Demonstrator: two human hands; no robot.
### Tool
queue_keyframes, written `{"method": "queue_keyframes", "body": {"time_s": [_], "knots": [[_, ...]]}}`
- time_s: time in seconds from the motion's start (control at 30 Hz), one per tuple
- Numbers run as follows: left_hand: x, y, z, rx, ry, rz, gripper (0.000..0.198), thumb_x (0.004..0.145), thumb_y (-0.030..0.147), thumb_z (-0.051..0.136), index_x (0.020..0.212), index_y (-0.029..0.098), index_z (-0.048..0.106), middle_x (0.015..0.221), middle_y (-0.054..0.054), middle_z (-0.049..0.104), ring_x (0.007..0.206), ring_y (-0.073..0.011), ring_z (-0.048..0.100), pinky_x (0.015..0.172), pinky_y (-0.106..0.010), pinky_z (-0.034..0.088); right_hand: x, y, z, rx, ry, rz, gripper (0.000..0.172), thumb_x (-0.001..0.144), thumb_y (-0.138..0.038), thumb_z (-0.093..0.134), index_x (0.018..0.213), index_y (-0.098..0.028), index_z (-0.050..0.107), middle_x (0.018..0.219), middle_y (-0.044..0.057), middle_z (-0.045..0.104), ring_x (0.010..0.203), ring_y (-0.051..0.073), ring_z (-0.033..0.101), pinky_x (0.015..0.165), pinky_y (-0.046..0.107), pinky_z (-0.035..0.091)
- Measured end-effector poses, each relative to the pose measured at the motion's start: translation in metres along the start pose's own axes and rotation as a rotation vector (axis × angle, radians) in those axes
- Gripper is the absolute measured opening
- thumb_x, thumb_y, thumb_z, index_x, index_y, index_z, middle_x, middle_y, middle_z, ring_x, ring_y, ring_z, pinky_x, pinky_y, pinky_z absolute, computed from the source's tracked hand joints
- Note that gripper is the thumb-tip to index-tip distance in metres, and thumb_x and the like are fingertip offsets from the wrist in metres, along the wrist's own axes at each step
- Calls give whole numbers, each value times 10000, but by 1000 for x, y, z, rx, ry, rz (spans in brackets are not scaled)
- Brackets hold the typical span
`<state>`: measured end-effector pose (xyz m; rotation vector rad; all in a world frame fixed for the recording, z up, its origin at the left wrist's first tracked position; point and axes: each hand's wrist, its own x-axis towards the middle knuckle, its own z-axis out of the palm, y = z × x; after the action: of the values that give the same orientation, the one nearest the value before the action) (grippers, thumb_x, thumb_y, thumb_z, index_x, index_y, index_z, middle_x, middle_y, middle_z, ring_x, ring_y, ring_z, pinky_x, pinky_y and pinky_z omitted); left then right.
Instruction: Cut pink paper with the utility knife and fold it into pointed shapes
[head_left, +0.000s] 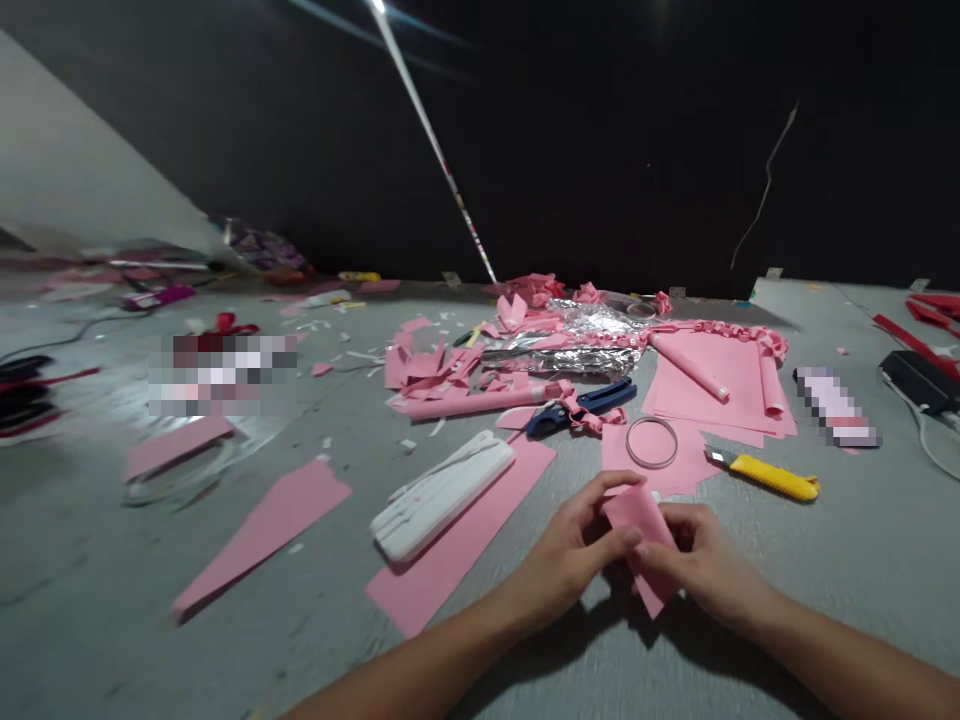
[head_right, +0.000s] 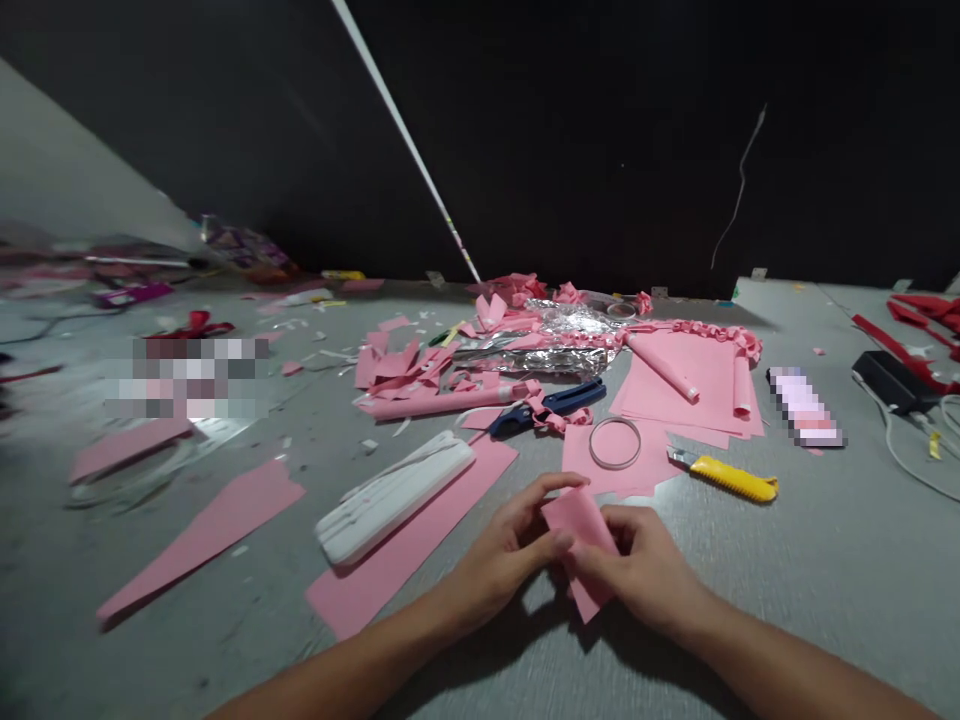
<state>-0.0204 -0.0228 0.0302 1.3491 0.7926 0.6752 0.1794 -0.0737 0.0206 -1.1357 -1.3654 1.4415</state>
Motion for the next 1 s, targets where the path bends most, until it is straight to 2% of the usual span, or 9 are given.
{"method": "queue_keyframes", "body": {"time_s": [0.13,0.17,0.27,0.33,0.6,0.83,1.0], "knots": [[7,1,3,-132,-3,-36,721,848,621,868,1394,199,661,746,17,637,576,-158,631,565,-275,524,-3,-1,3,112,23,25,571,936,-694,794,1045,-134,809,896,107,779,775,208,718,733,343,573],[8,2,3,-144,-1,-36,669,841,615,876,1323,187,697,706,27,623,550,-149,617,547,-266,511,-3,-1,2,125,31,26,557,936,-679,805,1065,-138,814,913,109,783,794,209,727,746,343,581],[10,5,3,-135,4,-30,444,857,576,877,917,154,752,621,5,624,518,-122,574,514,-234,443,-2,-2,-1,148,28,32,535,921,-659,837,1058,-142,827,906,108,781,802,207,735,754,341,597],[8,7,3,-123,1,-36,450,884,566,853,768,152,719,607,-23,647,520,-118,569,511,-230,426,-2,-2,-2,159,9,40,534,915,-651,850,1067,-139,830,898,109,781,795,205,739,765,346,610],[8,9,5,-115,6,-49,413,834,522,872,706,164,708,593,-19,656,525,-135,612,518,-242,454,-4,-2,-2,158,-79,107,493,896,-597,892,1081,-145,824,986,137,803,913,247,791,877,412,666],[8,10,5,-128,-16,-76,407,808,530,877,685,169,735,591,-26,675,500,-137,619,499,-237,474,-2,-2,-6,132,-142,106,537,942,-651,823,1081,-132,828,991,146,799,890,237,784,866,395,652],[7,11,5,-135,-4,-77,434,788,557,901,699,159,755,585,-29,674,482,-123,600,488,-227,473,-2,-9,-7,71,-161,81,518,916,-651,849,1041,-148,852,931,119,802,857,233,758,790,351,619]]}}
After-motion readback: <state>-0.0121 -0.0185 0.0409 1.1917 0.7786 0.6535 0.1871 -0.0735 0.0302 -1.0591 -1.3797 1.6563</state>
